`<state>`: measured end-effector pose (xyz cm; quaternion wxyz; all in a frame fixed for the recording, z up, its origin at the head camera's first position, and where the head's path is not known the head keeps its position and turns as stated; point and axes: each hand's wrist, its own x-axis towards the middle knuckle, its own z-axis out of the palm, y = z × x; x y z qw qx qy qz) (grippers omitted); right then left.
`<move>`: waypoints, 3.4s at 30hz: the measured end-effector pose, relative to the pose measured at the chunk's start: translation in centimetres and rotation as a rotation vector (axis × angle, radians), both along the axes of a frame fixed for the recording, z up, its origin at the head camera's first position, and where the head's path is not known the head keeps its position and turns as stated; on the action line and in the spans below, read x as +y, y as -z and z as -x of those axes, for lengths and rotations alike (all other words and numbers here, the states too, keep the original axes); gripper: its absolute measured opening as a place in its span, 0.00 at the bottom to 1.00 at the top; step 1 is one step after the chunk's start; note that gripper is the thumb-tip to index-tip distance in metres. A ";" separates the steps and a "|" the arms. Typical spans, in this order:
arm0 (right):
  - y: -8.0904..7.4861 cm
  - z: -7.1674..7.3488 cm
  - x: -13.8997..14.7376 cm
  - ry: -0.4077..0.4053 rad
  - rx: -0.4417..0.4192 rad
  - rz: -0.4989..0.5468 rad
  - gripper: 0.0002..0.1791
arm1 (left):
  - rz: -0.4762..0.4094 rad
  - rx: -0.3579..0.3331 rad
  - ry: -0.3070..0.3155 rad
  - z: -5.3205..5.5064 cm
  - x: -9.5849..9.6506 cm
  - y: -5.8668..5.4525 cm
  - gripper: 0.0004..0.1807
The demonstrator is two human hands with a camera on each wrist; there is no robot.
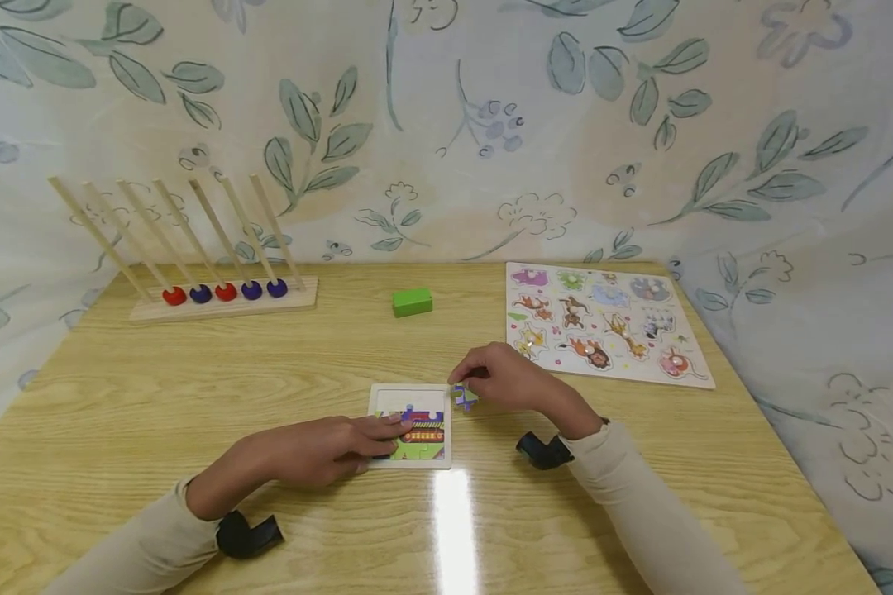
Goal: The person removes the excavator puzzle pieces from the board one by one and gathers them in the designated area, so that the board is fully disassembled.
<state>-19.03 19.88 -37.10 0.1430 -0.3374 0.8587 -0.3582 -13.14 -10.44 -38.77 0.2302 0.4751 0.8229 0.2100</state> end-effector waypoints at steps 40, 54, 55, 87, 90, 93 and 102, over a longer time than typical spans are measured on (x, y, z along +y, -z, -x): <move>-0.1 -0.4 6.1 0.111 0.109 -0.090 0.11 | 0.004 0.030 0.006 -0.1 0.0 0.5 0.23; 0.5 0.1 7.0 0.142 0.092 -0.157 0.10 | -0.002 0.022 0.006 -0.2 0.0 0.5 0.23; 0.5 0.2 7.1 0.142 0.091 -0.158 0.10 | -0.002 0.021 0.005 -0.2 0.0 0.5 0.23; 0.1 -0.7 5.4 0.155 0.150 -0.154 0.10 | -0.090 -0.026 -0.021 -0.1 0.0 0.4 0.22; 0.0 -0.8 4.9 0.145 0.127 -0.139 0.10 | -0.126 -0.035 -0.033 -0.1 0.0 0.3 0.22; -0.1 -1.1 4.4 0.127 0.115 -0.123 0.10 | -0.152 0.001 -0.062 -0.1 0.1 0.2 0.23; -0.2 -1.6 2.8 0.060 0.095 -0.105 0.10 | -0.090 0.081 -0.230 -0.1 0.1 0.2 0.31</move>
